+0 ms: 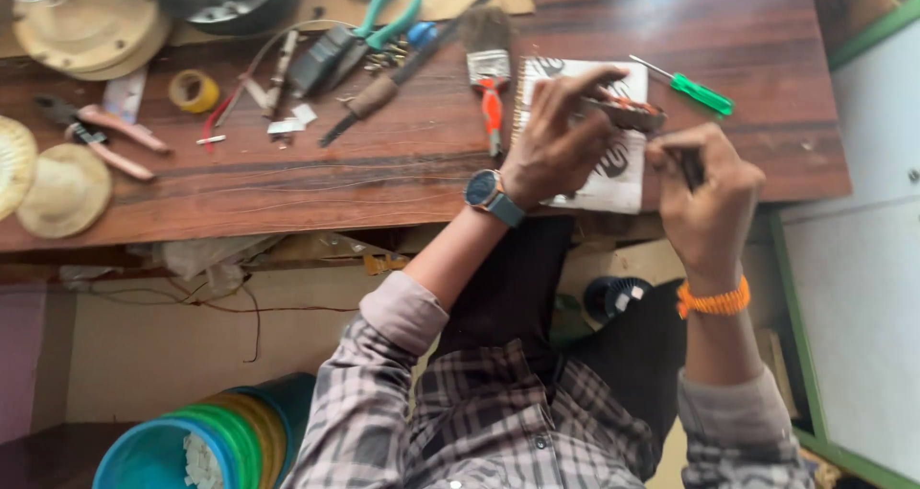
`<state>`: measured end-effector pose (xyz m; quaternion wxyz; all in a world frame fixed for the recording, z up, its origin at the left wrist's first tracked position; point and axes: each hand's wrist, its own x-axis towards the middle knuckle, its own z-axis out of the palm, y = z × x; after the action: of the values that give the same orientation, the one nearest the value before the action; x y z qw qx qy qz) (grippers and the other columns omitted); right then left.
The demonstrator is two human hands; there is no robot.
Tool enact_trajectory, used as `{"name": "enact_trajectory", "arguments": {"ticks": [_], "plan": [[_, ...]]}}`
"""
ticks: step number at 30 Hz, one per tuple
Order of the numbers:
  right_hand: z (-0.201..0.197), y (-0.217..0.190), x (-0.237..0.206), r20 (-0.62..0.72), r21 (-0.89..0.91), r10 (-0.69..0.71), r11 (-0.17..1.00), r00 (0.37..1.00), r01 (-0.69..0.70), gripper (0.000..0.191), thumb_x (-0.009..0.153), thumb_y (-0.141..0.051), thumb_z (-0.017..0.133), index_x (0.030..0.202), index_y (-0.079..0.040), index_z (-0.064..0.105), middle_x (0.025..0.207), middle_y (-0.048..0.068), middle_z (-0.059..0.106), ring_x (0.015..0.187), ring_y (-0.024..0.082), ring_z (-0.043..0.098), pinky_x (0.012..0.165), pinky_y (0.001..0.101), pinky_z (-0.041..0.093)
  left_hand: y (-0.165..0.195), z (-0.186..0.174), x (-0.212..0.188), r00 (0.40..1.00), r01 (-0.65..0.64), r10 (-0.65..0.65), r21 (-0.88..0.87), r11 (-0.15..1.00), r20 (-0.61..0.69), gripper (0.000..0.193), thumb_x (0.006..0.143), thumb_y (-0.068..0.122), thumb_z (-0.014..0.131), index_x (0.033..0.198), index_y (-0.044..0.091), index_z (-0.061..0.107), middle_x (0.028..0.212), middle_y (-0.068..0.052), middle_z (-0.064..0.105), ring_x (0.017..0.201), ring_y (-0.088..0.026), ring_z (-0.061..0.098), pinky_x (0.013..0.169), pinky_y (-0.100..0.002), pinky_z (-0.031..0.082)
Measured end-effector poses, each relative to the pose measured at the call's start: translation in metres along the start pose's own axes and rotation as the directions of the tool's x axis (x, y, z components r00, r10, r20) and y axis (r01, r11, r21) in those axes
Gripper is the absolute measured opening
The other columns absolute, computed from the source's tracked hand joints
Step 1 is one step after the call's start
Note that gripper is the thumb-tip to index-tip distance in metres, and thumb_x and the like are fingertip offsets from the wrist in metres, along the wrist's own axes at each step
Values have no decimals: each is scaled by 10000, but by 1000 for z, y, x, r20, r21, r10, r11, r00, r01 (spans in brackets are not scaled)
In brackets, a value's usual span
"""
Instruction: The person sits at a workbench repairing an electric motor armature, holding the rotor and working on its copper windings by hand. They pick up a green-handled screwdriver to pry and adjust parts of the armature, set it down, and continue manipulating the windings and components with their fingers.
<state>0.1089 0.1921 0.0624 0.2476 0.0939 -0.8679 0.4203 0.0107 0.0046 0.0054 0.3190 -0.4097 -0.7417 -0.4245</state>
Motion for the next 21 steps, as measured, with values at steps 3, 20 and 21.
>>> {"name": "enact_trajectory", "arguments": {"ticks": [3,20,21], "plan": [[5,3,20,-10,5,-40,999,999,41,182,1099,-87,786,1019,14,658,771,52,654,643,83,553,595,241,410,4,-5,0,999,51,-51,-8,999,-13,198,868,91,771,870,105,574,1544,-57,411,1206,-161,583,1038,-387,415],[17,0,96,237,-150,-8,988,972,45,48,1046,16,727,1012,24,694,798,66,676,660,88,578,551,263,439,4,-1,6,997,73,-73,-10,997,-15,312,896,278,828,1037,162,575,1411,9,575,1099,-205,562,984,-377,411],[18,1,97,228,-156,-4,987,974,40,55,1030,-1,745,1002,17,701,800,53,674,660,78,572,549,259,435,3,0,6,998,65,-65,-12,998,-23,360,881,303,837,1097,172,581,1360,35,619,1082,-207,557,973,-371,409]]}}
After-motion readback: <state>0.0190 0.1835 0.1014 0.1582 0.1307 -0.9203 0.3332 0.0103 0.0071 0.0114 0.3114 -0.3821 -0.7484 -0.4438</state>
